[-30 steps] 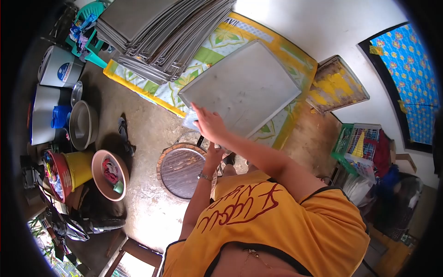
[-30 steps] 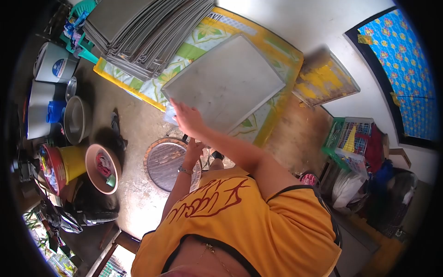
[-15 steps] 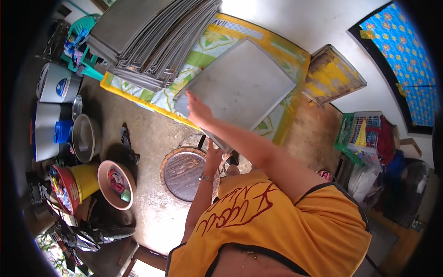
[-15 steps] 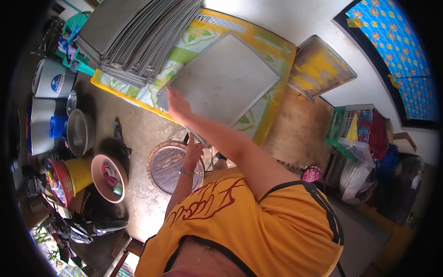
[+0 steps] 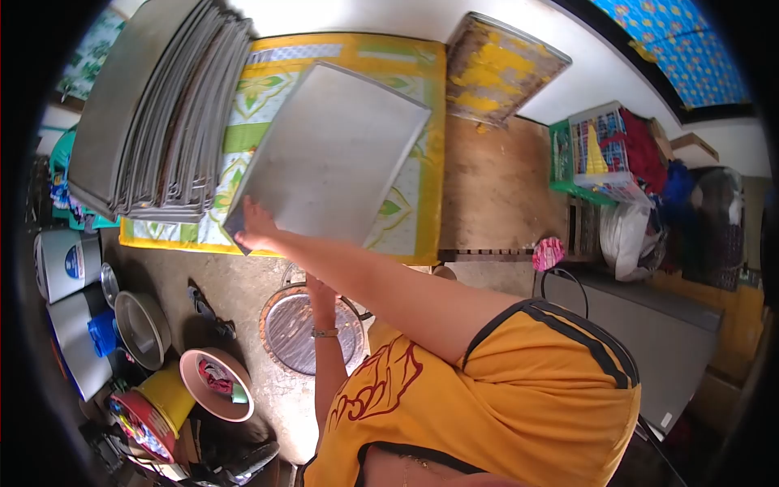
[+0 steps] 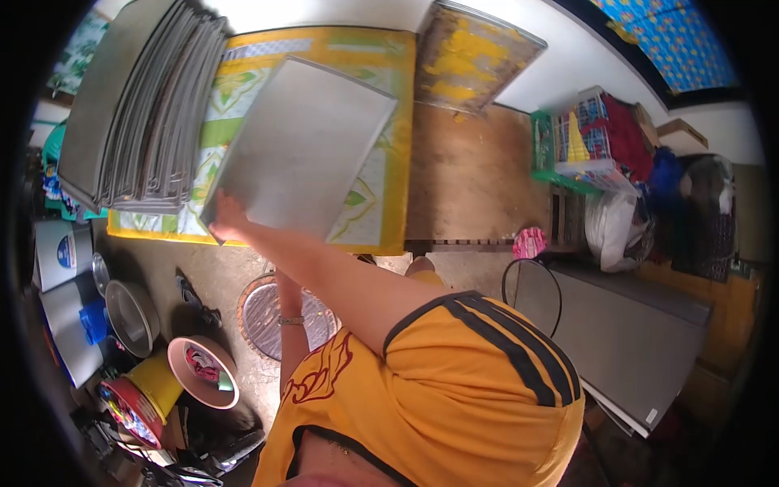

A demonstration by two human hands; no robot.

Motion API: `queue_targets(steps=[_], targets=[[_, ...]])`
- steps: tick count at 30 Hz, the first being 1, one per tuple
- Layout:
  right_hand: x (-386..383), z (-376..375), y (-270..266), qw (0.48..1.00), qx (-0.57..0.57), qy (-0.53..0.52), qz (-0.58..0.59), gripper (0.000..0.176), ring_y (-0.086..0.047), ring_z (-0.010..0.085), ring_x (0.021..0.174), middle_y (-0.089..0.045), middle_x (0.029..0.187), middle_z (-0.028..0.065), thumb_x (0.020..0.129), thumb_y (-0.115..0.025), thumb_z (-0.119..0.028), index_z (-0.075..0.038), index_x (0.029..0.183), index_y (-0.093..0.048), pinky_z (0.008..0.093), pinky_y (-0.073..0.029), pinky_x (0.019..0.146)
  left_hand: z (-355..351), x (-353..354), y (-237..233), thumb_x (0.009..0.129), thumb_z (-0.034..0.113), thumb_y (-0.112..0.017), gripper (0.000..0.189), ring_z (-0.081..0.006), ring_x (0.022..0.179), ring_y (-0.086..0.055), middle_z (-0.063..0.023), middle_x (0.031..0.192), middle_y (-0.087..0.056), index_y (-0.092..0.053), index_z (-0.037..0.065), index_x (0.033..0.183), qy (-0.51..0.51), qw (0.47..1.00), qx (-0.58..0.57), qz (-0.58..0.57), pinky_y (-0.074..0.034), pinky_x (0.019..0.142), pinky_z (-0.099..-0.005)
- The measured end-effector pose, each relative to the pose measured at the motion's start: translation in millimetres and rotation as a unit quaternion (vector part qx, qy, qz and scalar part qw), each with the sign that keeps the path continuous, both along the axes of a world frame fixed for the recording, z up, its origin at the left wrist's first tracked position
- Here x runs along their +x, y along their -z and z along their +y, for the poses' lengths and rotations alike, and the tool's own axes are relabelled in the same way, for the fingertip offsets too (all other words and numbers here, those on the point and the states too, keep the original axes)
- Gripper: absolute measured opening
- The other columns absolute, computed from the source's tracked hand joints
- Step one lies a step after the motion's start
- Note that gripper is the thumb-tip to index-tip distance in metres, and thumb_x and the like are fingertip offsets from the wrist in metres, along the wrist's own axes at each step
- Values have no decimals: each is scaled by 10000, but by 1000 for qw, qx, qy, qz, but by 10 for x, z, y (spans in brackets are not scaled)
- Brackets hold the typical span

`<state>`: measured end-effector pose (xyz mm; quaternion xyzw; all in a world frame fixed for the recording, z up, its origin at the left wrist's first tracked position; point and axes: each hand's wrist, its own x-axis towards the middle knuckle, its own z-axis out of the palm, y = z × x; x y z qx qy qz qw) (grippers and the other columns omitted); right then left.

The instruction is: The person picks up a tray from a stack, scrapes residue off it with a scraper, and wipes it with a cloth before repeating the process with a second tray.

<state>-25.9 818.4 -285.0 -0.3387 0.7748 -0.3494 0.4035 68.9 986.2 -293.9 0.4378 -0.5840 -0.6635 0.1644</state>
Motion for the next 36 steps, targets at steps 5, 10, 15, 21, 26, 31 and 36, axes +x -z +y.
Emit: queue_targets(steps=[5, 10, 15, 21, 26, 31, 36], targets=[[-163, 754, -470, 992, -88, -13, 93, 787, -396, 359, 1253, -356, 1411, 179, 807, -684, -229, -57, 1444, -255, 488, -362, 996, 26, -64, -193, 838, 47, -568, 674, -123, 599, -524, -83, 860, -569, -248, 44, 1431, -35, 994, 63, -84, -433, 516, -259], [-788, 1884, -129, 974, -185, 51, 120, 223, -532, 317, 1066, -599, 1122, 111, 863, -601, -169, -102, 1075, -625, 443, -416, 904, 102, -43, 295, 758, 109, -626, 994, -356, 1042, -487, -220, 1315, -382, 14, 99, 1518, -27, 904, -321, -282, -412, 862, -469], [-2135, 3626, 158, 911, -150, 268, 275, 229, -523, 362, 822, -597, 853, 155, 899, -544, -257, -50, 839, -622, 469, -383, 745, 496, -848, -440, 746, 169, -639, 1003, -423, 1289, -294, -197, 1460, -253, -3, 107, 1518, -18, 847, -370, -382, -244, 1041, -547], [-3377, 6214, 1285, 779, 294, 451, 322, 457, -530, 318, 1133, -594, 1143, 187, 883, -572, -345, -76, 1248, -508, 448, -411, 949, 1140, -1687, -492, 809, 191, -600, 795, -387, 1344, -267, -184, 1449, -325, -207, 77, 1491, 47, 833, -466, -294, -184, 1075, -558], [-3572, 7935, 2359, 746, 443, 491, 80, 774, -472, 381, 1222, -466, 1281, 288, 756, -670, -253, -84, 1402, -279, 484, -407, 993, 1816, -2488, -241, 846, 202, -560, 704, -354, 1394, -222, -132, 1480, -325, -265, 72, 1472, 141, 832, -495, -205, -97, 1100, -574], [-3413, 8651, 3069, 797, 347, 483, 107, 820, -472, 445, 1206, -469, 1278, 282, 770, -699, -236, -3, 1391, -216, 565, -354, 1015, 2371, -2942, 56, 817, 173, -575, 675, -330, 1377, -272, -109, 1436, -392, -336, 81, 1442, 208, 795, -528, -214, -88, 1098, -591], [-3385, 8259, 2681, 727, 466, 501, 58, 818, -469, 437, 1215, -466, 1275, 297, 752, -705, -174, 19, 1378, -217, 553, -352, 1020, 2695, -3068, 451, 793, 136, -589, 638, -338, 1325, -343, -97, 1363, -456, -400, 114, 1402, 282, 816, -474, -171, -156, 1088, -598]])
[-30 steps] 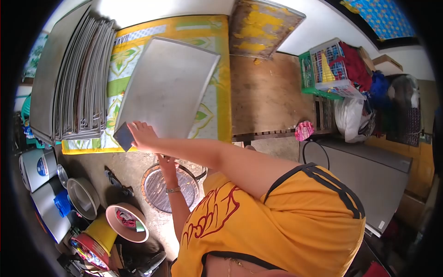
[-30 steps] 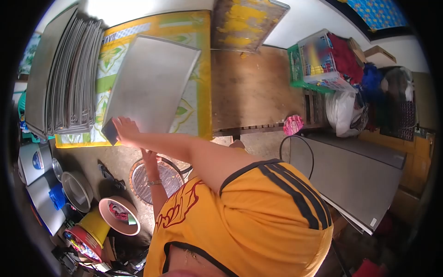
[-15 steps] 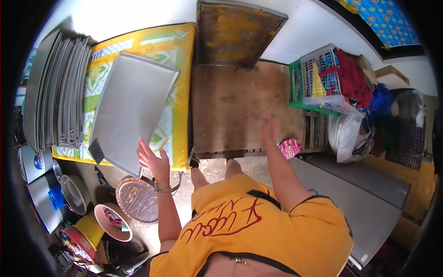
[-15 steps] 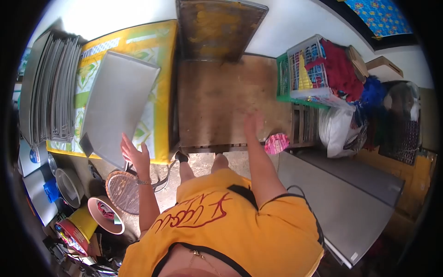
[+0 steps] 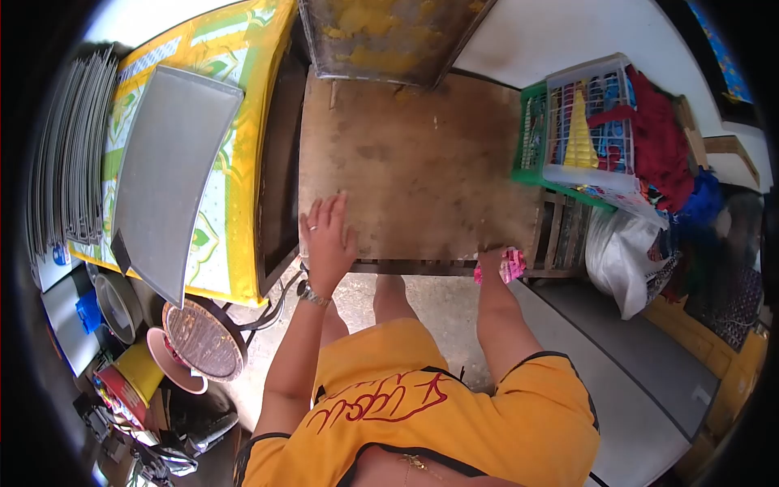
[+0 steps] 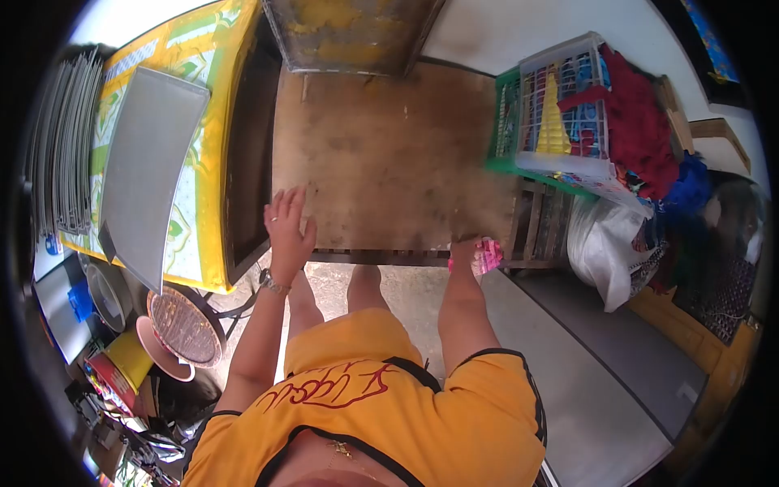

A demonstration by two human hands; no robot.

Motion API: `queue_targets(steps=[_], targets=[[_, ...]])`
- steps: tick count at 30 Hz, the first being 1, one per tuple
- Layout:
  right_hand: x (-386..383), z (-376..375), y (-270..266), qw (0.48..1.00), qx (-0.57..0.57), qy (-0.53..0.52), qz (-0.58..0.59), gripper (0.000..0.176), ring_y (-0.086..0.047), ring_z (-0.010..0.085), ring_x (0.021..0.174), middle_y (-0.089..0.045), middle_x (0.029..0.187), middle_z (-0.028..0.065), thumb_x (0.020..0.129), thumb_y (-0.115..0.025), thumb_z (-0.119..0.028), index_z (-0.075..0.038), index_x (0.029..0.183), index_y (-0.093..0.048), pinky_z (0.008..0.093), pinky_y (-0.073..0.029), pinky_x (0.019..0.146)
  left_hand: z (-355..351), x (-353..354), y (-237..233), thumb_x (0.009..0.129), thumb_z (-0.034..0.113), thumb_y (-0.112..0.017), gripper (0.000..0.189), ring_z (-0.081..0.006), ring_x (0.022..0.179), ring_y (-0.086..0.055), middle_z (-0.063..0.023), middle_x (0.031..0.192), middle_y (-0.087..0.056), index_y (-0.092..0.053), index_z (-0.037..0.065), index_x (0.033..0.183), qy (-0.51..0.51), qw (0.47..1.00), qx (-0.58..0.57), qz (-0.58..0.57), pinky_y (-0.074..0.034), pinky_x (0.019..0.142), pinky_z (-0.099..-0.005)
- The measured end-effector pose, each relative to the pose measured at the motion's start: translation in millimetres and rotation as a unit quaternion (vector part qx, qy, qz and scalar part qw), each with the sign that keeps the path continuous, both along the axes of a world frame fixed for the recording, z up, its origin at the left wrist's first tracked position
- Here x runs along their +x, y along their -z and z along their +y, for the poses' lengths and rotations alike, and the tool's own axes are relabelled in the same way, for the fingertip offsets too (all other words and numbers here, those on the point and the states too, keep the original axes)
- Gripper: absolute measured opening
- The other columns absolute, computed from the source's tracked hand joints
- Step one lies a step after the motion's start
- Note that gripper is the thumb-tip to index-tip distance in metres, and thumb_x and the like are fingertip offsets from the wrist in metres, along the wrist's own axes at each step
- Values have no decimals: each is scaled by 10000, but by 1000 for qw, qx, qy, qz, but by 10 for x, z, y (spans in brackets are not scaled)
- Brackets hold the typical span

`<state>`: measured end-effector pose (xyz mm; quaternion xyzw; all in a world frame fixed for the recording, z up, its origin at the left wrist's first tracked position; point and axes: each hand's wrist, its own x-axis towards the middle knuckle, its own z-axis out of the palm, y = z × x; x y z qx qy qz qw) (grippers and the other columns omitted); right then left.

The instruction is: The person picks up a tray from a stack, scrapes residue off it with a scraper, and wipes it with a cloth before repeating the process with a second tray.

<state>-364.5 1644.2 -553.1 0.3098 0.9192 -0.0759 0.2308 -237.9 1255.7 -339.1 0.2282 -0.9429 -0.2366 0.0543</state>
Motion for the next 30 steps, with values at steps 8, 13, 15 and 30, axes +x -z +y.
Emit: queue_targets(steps=[8, 13, 15, 30], targets=[[140, 241, 508, 945, 98, -309, 29, 527, -434, 437, 1226, -450, 1267, 306, 789, -622, -85, 108, 1227, -402, 443, -367, 1030, 437, -81, 190, 805, 121, -604, 514, -348, 1243, -422, -134, 1283, -525, -505, 93, 1309, 107, 989, 99, -26, -302, 1045, -479], [76, -917, -202, 933, -182, -211, 229, 283, -530, 402, 1081, -570, 1104, 265, 777, -573, -40, 36, 1049, -545, 420, -417, 930, 649, -61, 146, 808, 143, -612, 487, -346, 1206, -469, -140, 1236, -565, -525, 80, 1283, 155, 976, 149, -29, -377, 983, -466], [85, -1420, -595, 927, -242, -228, 174, 256, -573, 381, 1018, -594, 1066, 215, 802, -537, -46, 11, 1051, -561, 431, -446, 872, 624, -31, 29, 806, 147, -617, 483, -348, 1192, -483, -141, 1225, -574, -531, 78, 1276, 156, 973, 170, -28, -398, 963, -463], [271, -4896, -3374, 658, -608, -389, 215, 320, -588, 263, 978, -608, 1086, 137, 865, -490, -48, -83, 1178, -545, 309, -464, 853, -1813, 1918, -1113, 775, 156, -672, 684, -403, 1159, -468, -226, 1277, -470, -383, 52, 1387, -358, 916, -161, 82, -367, 999, -504]])
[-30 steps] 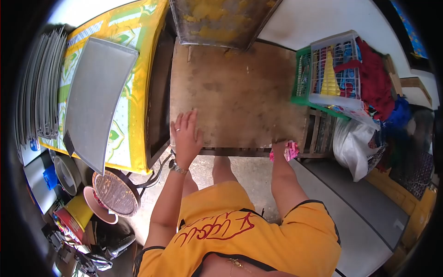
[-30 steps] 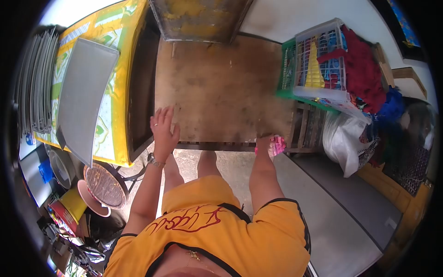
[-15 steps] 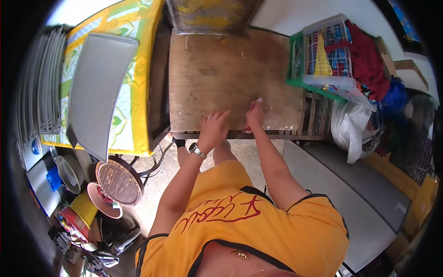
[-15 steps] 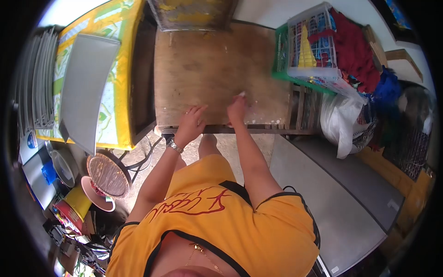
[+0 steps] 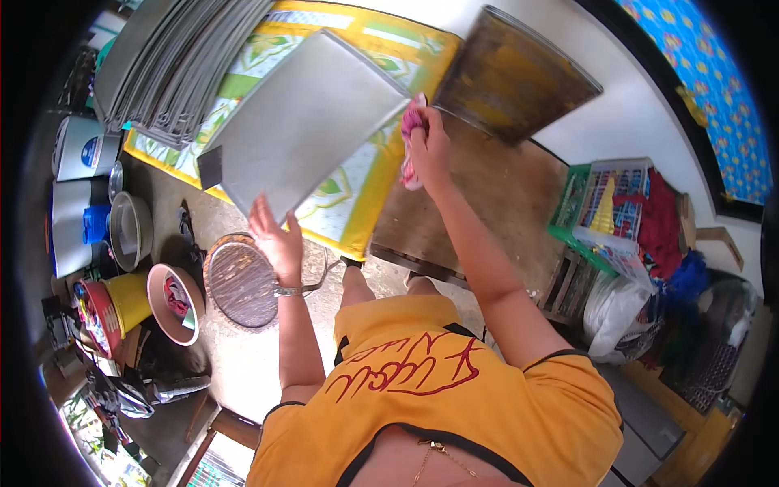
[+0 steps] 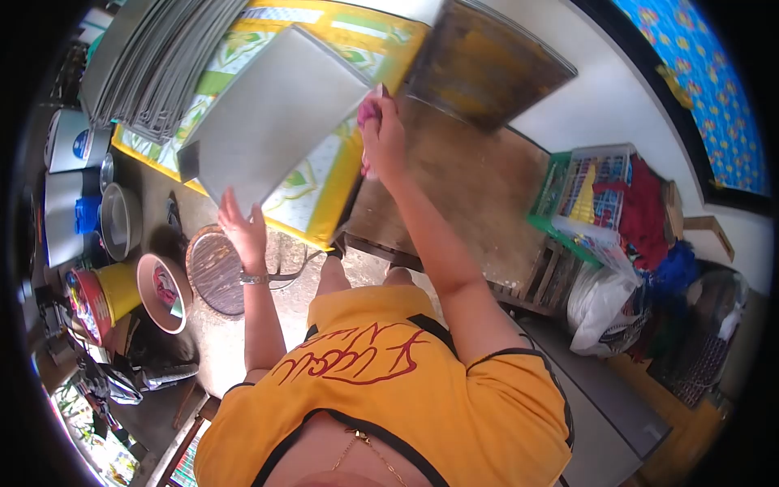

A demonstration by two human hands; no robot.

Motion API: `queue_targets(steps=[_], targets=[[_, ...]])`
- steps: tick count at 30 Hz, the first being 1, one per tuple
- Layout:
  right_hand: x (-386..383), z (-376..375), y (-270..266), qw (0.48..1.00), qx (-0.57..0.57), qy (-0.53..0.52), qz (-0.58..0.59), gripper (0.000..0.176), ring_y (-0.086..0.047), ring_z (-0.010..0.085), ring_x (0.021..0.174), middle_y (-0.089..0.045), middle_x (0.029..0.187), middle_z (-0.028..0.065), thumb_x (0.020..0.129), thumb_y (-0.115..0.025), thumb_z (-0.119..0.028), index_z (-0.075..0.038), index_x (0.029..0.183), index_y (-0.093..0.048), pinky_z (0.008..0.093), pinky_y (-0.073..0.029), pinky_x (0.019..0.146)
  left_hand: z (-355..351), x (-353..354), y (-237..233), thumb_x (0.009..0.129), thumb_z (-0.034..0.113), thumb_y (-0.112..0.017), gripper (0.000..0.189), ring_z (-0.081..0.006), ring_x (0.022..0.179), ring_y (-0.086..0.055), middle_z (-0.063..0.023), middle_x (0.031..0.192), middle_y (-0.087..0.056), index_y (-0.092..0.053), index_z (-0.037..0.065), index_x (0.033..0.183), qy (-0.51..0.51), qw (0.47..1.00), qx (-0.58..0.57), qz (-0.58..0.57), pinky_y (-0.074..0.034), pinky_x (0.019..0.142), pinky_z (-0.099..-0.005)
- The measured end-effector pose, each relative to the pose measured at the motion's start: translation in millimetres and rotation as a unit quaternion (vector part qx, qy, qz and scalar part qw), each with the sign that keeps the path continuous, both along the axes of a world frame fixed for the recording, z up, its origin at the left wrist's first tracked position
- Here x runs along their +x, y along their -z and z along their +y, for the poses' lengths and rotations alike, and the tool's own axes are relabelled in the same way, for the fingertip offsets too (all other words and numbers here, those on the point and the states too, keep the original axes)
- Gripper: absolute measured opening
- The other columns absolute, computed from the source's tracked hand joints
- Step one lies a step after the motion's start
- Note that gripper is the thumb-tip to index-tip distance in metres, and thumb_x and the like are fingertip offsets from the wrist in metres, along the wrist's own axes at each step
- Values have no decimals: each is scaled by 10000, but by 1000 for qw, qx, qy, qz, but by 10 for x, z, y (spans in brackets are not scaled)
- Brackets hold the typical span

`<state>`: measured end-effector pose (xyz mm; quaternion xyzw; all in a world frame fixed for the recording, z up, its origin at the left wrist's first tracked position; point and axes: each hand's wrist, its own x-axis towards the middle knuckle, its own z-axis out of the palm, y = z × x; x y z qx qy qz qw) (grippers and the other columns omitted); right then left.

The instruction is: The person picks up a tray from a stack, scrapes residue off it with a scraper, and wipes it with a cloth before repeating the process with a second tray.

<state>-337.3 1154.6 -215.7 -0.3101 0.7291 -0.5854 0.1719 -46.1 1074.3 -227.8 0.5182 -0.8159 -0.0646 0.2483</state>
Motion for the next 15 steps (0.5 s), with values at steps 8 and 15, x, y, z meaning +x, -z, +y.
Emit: queue_targets(steps=[8, 15], targets=[[-22, -1228, 936, 856, 280, -72, 429, 773, -256, 446, 1368, -309, 1481, 212, 828, -533, -608, -142, 1426, -379, 563, -179, 1113, -1024, 1347, 1176, 890, 89, -552, 640, -153, 632, -588, -120, 829, -612, -242, -64, 1429, -5, 852, 480, 209, -514, 528, -296], [1850, -1345, 691, 873, 261, -160, 378, 846, -245, 454, 1374, -255, 1491, 266, 828, -582, -530, 14, 1419, -315, 542, -204, 1115, -899, 1087, 733, 918, 16, -490, 604, -84, 634, -586, -64, 872, -622, -236, 17, 1466, -4, 782, 534, 322, -532, 519, -221]])
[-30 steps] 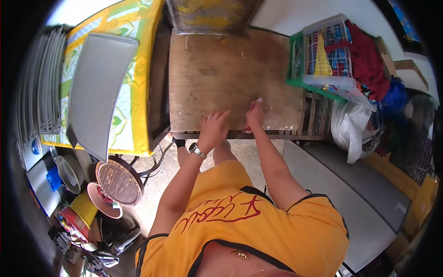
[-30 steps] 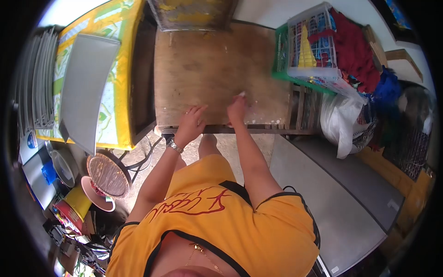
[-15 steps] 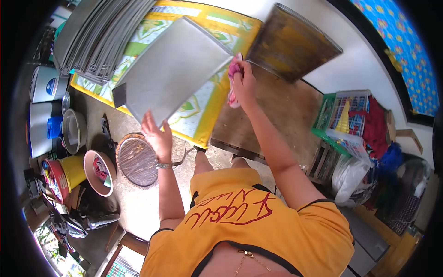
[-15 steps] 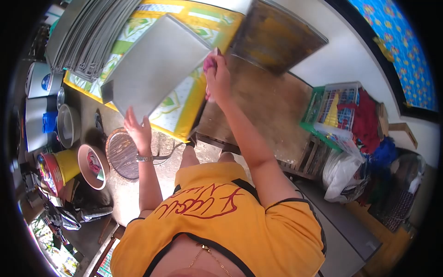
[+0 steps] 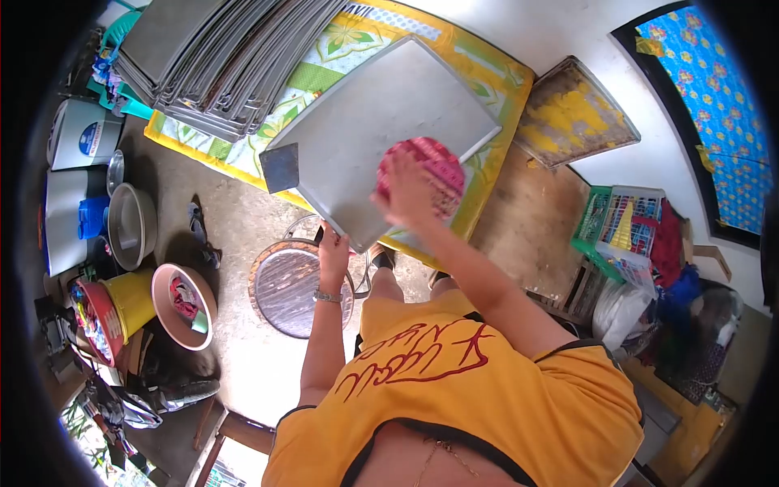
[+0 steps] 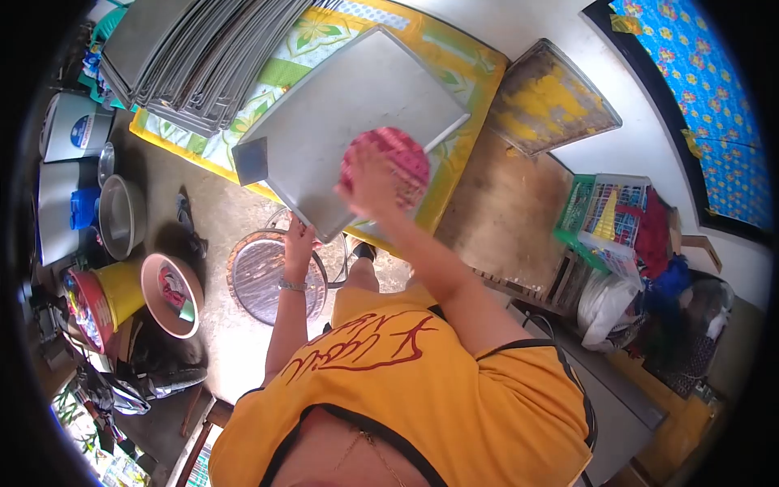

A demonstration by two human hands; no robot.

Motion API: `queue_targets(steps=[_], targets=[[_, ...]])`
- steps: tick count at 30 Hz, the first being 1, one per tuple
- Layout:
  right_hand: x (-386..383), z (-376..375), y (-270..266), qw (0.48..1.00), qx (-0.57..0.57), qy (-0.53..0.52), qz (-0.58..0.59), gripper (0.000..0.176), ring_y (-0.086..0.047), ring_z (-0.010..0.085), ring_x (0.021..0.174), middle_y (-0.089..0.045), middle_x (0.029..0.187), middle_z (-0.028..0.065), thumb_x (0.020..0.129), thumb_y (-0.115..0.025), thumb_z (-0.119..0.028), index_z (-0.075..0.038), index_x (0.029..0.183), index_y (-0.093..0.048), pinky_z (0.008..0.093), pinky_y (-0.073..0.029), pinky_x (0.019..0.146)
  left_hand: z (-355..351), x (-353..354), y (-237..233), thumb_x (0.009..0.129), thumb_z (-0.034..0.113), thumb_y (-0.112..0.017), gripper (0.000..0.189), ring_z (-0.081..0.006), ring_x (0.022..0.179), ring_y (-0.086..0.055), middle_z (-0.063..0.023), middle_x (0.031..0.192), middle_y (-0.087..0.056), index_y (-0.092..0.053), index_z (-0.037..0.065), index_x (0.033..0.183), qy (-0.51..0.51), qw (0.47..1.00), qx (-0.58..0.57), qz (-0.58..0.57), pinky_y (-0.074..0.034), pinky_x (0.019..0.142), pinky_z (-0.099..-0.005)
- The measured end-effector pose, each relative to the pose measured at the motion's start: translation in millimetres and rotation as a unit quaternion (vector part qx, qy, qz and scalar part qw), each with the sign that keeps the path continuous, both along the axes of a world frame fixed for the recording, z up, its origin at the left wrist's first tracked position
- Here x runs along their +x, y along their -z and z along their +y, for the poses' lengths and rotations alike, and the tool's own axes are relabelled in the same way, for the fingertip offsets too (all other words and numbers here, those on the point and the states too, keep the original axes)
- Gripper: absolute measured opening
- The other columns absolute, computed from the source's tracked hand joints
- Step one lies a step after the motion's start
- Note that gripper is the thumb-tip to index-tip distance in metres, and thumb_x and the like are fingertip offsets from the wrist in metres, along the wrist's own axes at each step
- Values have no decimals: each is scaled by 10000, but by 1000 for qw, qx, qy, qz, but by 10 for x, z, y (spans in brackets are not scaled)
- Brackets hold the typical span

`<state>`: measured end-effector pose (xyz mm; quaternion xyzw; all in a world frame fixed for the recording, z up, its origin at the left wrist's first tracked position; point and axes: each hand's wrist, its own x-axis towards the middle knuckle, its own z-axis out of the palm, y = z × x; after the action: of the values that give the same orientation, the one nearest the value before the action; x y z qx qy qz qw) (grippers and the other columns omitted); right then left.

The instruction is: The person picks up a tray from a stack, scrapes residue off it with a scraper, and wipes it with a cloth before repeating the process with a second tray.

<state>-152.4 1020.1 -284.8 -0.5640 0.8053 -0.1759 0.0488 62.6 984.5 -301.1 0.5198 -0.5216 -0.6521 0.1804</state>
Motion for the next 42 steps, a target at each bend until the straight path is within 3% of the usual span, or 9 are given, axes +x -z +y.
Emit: queue_targets(steps=[5, 8, 11, 18, 21, 25, 31, 36, 42], targets=[[342, -70, 114, 961, -67, -64, -261, 650, -302, 433, 1348, -368, 1463, 134, 859, -574, -442, -72, 1375, -436, 563, -249, 1089, -39, 55, -60, 901, -21, -480, 732, -95, 628, -571, -78, 817, -588, -90, 81, 1512, 15, 998, 57, 36, -522, 515, -246], [18, 29, -726, 996, 60, 32, -53, 568, -288, 392, 1371, -363, 1463, 142, 897, -534, -403, -116, 1377, -440, 579, -225, 1096, -58, 40, -147, 902, -27, -467, 772, -107, 643, -591, -93, 837, -603, -10, 93, 1512, 8, 995, 83, 60, -533, 529, -251], [-285, 246, -169, 991, 18, 82, 105, 489, -352, 373, 1337, -421, 1415, 135, 889, -537, -386, -163, 1321, -500, 583, -234, 1092, -72, 44, -169, 905, -33, -455, 788, -119, 652, -605, -102, 837, -611, 41, 91, 1505, 21, 993, 92, 69, -544, 547, -260], [-1016, -70, 71, 966, -172, 191, 20, 540, -428, 394, 1248, -432, 1353, 243, 873, -556, -391, -68, 1302, -504, 562, -305, 1041, -111, 64, -151, 910, -25, -463, 838, -125, 586, -597, -93, 746, -580, 131, 101, 1488, 48, 996, 65, 46, -543, 520, -260], [-924, -296, 17, 961, -18, 271, 54, 618, -447, 405, 1210, -444, 1318, 283, 862, -569, -422, -21, 1322, -471, 543, -334, 1011, -92, 29, -117, 899, -31, -463, 838, -128, 571, -595, -96, 737, -579, 121, 92, 1488, 41, 997, 44, 38, -541, 512, -262], [70, -363, -3, 996, -23, 49, 71, 686, -425, 409, 1238, -489, 1261, 274, 868, -541, -490, -1, 1340, -447, 549, -293, 1057, -68, 35, -100, 870, -44, -467, 822, -132, 566, -595, -95, 726, -575, 54, 68, 1496, 33, 999, 39, 16, -534, 506, -264], [239, -212, 46, 972, -84, -205, -77, 316, -517, 346, 1151, -564, 1195, 197, 826, -571, -142, 3, 1107, -587, 385, -412, 1004, -40, 37, 26, 852, -43, -486, 789, -111, 573, -592, -66, 714, -589, -52, 53, 1504, 30, 998, 34, 32, -521, 501, -268], [-1031, -14, 24, 965, -93, 230, -87, 336, -490, 412, 1142, -529, 1220, 244, 887, -538, -164, 6, 1175, -520, 451, -393, 992, 241, -85, -188, 882, -16, -483, 774, -107, 560, -593, -78, 721, -608, -27, 56, 1503, 22, 999, 36, 5, -515, 493, -259], [-2348, -576, 311, 936, -100, 306, 145, 468, -354, 334, 1329, -479, 1374, 134, 934, -466, -288, -100, 1363, -459, 488, -282, 1079, 340, -175, -148, 886, -8, -467, 827, -112, 557, -594, -87, 731, -619, 99, 55, 1487, 53, 998, 23, -21, -521, 506, -255]])
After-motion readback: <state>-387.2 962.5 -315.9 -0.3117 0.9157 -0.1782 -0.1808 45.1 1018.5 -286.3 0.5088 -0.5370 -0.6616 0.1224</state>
